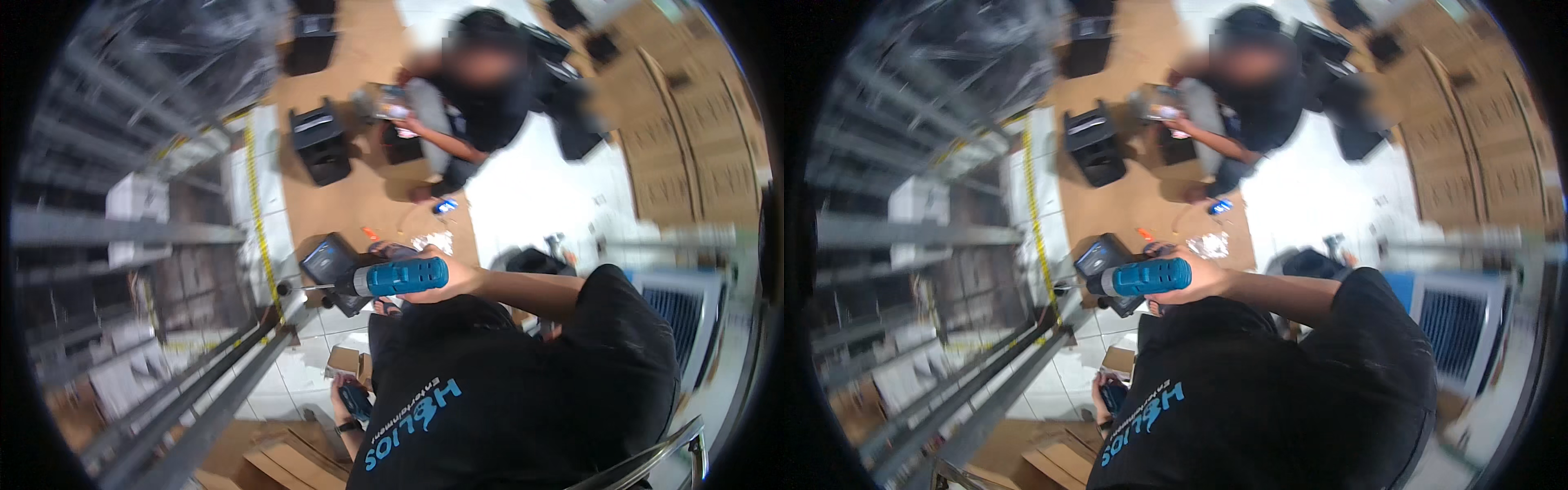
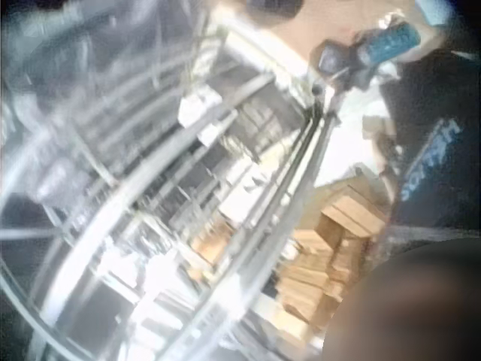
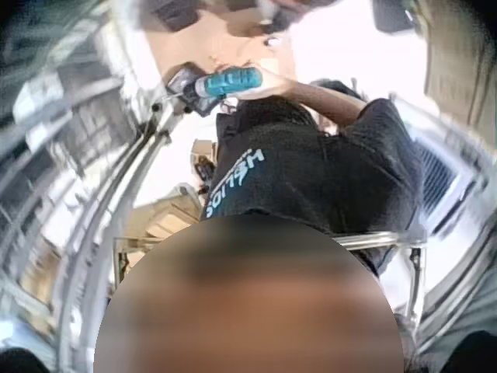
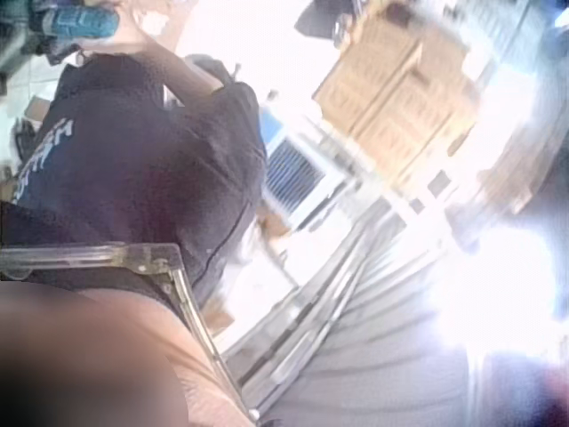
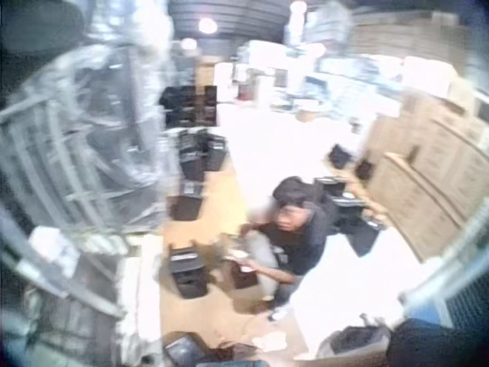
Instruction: The person sits on a stool and assembles a portable speaker by connecting internal wires, inserting a circuit board, and securing the casing with a power drill. The person uses a wire stripper and a cordless drill to complete the assembly.
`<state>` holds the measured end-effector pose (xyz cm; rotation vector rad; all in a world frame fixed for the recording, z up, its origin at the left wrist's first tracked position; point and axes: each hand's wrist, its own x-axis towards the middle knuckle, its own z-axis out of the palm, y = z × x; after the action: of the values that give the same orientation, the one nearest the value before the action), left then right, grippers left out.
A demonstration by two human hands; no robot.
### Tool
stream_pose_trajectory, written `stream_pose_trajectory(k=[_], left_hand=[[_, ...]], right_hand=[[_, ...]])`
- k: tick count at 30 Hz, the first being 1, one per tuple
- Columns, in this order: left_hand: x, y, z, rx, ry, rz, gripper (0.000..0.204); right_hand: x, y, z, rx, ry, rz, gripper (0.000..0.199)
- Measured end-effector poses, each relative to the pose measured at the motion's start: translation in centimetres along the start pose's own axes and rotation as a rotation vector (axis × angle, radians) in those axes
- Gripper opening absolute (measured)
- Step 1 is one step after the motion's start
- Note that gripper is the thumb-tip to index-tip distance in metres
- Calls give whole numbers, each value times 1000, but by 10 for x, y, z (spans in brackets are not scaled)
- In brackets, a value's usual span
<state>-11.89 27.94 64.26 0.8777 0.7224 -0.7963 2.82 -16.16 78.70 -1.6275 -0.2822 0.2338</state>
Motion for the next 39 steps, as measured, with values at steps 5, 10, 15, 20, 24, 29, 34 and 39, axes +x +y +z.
stream_pose_trajectory(k=[5, 10, 15, 20, 24, 29, 34, 39], left_hand=[[60, 95, 11, 505, -69, -143, 53], [105, 147, 67, 713, -115, -207, 56], [120, 147, 152, 711, -229, -302, 63], [117, 116, 203, 474, -204, -429, 65], [115, 98, 217, 475, -252, -440, 55], [123, 92, 235, 345, -214, -563, 41], [132, 94, 253, 434, -311, -400, 50], [156, 107, 267, 279, -269, -303, 50]], right_hand=[[-133, -32, 29, -203, 417, 151, 18], [-248, -43, 80, -48, 937, 423, 26], [-301, -36, 111, 125, 1303, 480, 26], [-318, -30, 110, 191, 1642, 169, 29], [-331, -31, 74, 198, 1749, 160, 34], [-323, -32, 3, 266, 1900, 170, 26], [-325, -24, -74, 471, 2127, 133, 29], [-350, -9, -156, 437, 1899, -15, 40]])
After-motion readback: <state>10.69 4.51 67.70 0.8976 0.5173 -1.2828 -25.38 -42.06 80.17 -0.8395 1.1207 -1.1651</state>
